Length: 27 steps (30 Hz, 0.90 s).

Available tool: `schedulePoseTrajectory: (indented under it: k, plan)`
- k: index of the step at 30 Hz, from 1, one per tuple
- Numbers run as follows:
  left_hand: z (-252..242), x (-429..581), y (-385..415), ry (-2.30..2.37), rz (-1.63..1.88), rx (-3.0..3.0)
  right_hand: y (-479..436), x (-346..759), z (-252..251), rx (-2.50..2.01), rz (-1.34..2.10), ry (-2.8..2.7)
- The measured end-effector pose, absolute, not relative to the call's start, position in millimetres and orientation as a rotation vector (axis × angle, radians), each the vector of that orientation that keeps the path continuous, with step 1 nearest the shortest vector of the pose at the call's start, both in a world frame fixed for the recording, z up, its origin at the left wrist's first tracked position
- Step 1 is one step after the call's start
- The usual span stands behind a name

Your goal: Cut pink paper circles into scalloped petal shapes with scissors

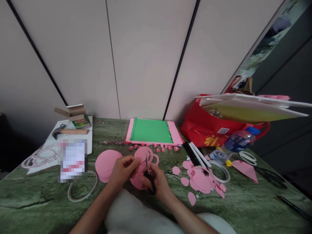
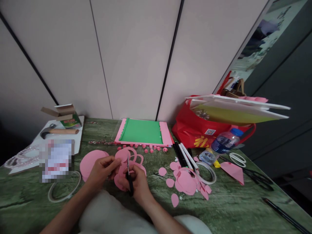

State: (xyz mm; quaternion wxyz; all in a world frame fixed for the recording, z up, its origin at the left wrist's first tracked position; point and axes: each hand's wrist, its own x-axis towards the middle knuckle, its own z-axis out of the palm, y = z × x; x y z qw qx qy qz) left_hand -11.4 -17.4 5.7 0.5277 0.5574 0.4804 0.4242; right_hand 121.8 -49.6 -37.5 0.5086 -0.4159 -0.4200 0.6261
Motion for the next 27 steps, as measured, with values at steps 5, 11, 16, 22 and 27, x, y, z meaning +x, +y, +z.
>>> schedulePoseTrajectory:
  k: [5,11,16,22,27]
  plan:
    - [7,-12,-17,1.174,1.061,1.318,-49,121,-37,-1.05,1.505,-1.016]
    - [11,-12,-17,1.17,1.164,1.251,-51,122,-31,-1.048,1.524,-1.042]
    - [11,-9,-19,1.157,1.079,1.345,-51,119,-38,-1.027,1.52,-1.025]
    - [13,-5,-22,1.201,1.046,1.398,-53,117,-49,-0.997,1.567,-1.077]
    - [11,-6,-20,1.168,0.986,1.418,-52,118,-43,-0.904,1.498,-1.089]
